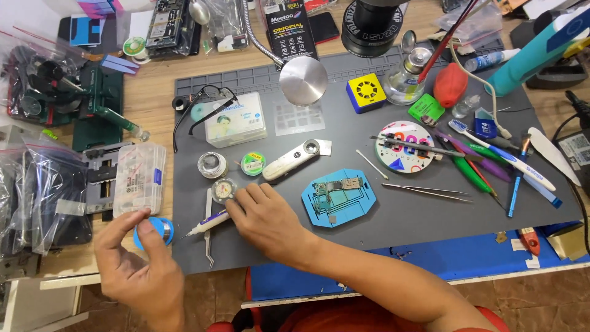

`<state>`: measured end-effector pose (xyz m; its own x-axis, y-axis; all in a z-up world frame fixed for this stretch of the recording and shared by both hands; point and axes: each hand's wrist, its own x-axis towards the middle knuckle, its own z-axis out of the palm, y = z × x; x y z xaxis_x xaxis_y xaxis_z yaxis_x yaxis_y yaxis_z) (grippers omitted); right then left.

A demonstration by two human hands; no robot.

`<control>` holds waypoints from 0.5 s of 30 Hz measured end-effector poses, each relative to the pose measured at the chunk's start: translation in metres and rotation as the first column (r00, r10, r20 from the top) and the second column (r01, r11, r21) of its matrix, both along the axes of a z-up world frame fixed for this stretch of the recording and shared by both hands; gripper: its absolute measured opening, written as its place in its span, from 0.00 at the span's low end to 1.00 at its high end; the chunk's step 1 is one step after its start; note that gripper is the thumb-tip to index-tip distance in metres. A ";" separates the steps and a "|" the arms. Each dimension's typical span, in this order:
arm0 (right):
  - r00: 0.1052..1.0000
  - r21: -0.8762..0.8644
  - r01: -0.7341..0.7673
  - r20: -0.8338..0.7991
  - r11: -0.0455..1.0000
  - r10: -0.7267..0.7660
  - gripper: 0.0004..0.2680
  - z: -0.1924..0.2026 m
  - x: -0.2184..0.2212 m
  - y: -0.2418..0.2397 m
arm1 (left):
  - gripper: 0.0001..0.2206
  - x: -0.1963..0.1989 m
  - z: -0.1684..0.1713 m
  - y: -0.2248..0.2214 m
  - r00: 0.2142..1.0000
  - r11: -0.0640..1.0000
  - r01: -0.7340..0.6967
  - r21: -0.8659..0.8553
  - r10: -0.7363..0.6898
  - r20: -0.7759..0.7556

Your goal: Desoldering and manipulating small electronic components on a circuit board using tweezers, a probe, and a hot air tool.

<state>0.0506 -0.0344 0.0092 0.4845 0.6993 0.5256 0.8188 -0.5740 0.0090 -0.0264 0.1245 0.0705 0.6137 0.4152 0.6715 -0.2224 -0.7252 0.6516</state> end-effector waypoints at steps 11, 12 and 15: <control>0.941 0.307 -0.083 -0.288 0.948 0.175 0.09 0.082 -0.034 -0.110 | 0.19 -0.005 -0.006 -0.041 0.826 0.750 0.533 0.391 -0.362 -0.431; 0.958 0.274 -0.074 -0.248 0.959 0.145 0.10 0.085 -0.035 -0.121 | 0.16 -0.002 -0.004 -0.053 0.853 0.742 0.504 0.441 -0.350 -0.386; 0.923 0.377 -0.052 -0.336 0.925 0.189 0.13 0.091 -0.036 -0.148 | 0.11 0.002 -0.004 -0.077 0.873 0.728 0.478 0.491 -0.336 -0.353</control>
<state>0.0143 -0.1820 0.0999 0.6114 0.5648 0.5543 0.7888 -0.3790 -0.4839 -0.0248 0.0475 0.0665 0.7964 -0.3050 0.5222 -0.4812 -0.8427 0.2416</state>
